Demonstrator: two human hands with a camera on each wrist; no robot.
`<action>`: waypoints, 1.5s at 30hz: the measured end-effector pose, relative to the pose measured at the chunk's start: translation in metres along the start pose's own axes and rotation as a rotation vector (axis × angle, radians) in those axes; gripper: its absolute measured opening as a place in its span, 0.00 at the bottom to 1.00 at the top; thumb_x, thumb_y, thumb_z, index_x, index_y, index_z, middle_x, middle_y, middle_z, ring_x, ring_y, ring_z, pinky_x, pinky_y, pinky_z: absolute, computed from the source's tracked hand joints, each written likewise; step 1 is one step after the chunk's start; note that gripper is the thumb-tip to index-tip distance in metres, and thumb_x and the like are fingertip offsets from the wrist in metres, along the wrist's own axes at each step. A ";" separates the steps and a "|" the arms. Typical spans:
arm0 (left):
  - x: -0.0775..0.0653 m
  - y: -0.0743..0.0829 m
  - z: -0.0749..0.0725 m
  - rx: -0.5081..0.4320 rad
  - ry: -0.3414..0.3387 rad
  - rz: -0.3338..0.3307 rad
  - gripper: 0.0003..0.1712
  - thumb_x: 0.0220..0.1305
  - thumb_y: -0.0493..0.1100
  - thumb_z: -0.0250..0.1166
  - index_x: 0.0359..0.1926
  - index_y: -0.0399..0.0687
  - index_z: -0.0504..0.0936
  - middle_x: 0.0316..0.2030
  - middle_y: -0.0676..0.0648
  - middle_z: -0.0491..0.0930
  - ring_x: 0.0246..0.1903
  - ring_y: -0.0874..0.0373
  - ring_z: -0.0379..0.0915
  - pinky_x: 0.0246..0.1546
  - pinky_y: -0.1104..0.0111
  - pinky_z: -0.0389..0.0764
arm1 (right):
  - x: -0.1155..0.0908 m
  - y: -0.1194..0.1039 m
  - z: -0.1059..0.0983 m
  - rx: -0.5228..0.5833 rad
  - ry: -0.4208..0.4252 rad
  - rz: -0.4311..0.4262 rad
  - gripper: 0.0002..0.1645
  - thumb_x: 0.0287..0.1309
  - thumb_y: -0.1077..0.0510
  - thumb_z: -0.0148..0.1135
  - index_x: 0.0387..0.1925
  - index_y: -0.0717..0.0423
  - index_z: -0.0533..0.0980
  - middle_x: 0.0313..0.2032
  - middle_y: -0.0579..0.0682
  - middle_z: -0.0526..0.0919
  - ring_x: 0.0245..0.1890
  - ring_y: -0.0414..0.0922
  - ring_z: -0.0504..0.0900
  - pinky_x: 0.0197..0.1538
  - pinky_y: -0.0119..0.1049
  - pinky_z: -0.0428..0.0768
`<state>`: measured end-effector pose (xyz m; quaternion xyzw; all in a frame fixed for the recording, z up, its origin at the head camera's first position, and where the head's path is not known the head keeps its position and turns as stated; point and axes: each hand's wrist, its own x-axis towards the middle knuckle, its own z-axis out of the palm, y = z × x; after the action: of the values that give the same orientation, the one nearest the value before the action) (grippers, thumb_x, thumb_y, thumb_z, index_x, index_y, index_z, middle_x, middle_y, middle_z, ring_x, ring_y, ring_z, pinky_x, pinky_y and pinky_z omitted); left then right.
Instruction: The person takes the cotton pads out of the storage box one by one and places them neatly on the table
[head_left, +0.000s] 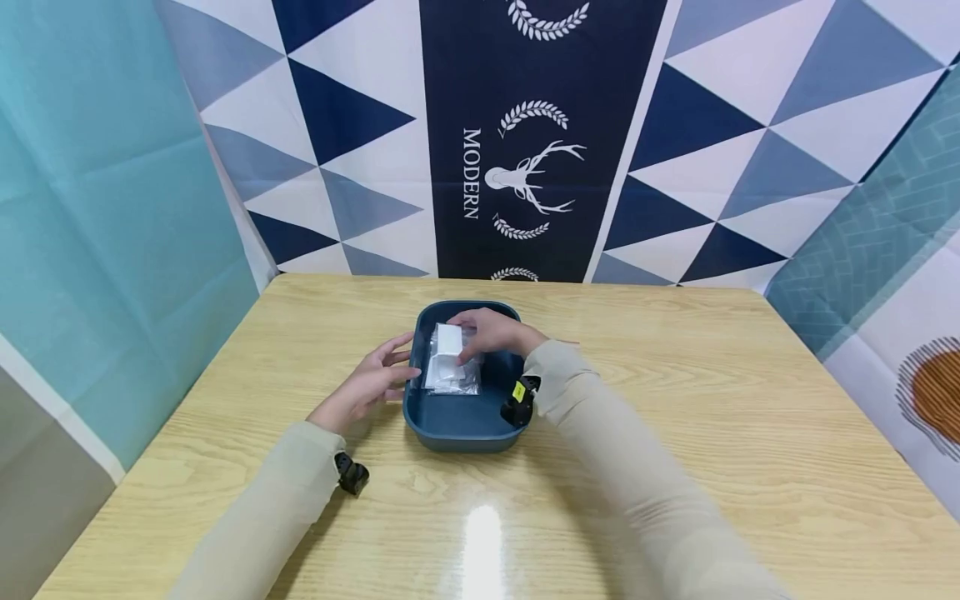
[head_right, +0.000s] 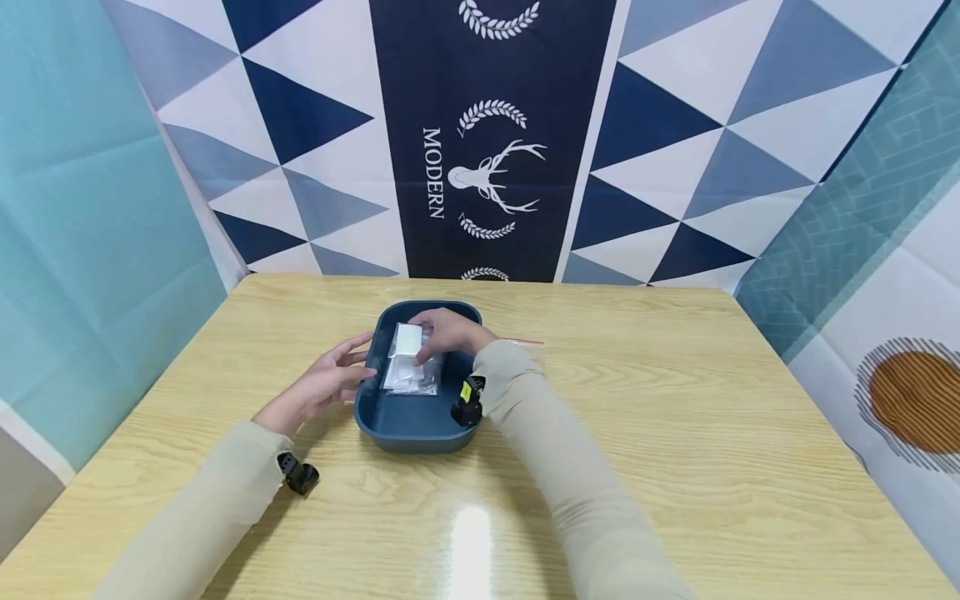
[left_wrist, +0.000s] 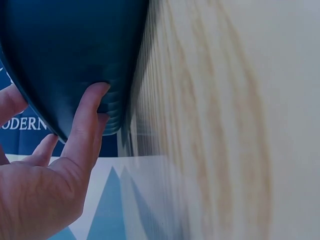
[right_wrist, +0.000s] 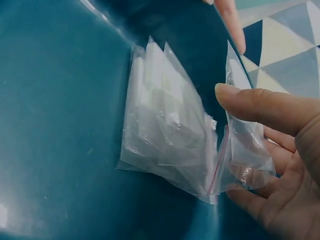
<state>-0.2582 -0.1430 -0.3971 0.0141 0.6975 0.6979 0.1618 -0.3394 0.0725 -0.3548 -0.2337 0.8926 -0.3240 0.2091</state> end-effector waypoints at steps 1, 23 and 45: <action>0.000 0.000 0.001 -0.002 -0.001 -0.002 0.38 0.64 0.31 0.56 0.72 0.53 0.52 0.67 0.37 0.54 0.58 0.41 0.65 0.47 0.56 0.76 | -0.002 0.000 -0.001 -0.004 0.006 -0.001 0.35 0.46 0.59 0.73 0.58 0.51 0.71 0.59 0.51 0.71 0.55 0.47 0.67 0.61 0.43 0.64; -0.002 -0.002 0.001 0.015 0.013 0.013 0.39 0.63 0.31 0.57 0.72 0.52 0.52 0.67 0.36 0.54 0.59 0.39 0.63 0.49 0.53 0.75 | -0.049 -0.006 -0.015 0.097 0.125 -0.194 0.42 0.44 0.62 0.73 0.63 0.51 0.67 0.60 0.50 0.69 0.61 0.48 0.65 0.63 0.46 0.62; -0.003 -0.001 0.001 0.005 0.009 0.020 0.39 0.63 0.30 0.57 0.72 0.51 0.52 0.66 0.36 0.55 0.59 0.39 0.62 0.48 0.52 0.75 | -0.106 0.012 -0.037 0.065 0.200 -0.228 0.47 0.43 0.62 0.74 0.66 0.53 0.63 0.65 0.52 0.63 0.65 0.49 0.61 0.63 0.47 0.62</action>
<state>-0.2545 -0.1424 -0.3976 0.0184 0.6998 0.6979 0.1515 -0.2767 0.1567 -0.3133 -0.2930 0.8657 -0.3960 0.0886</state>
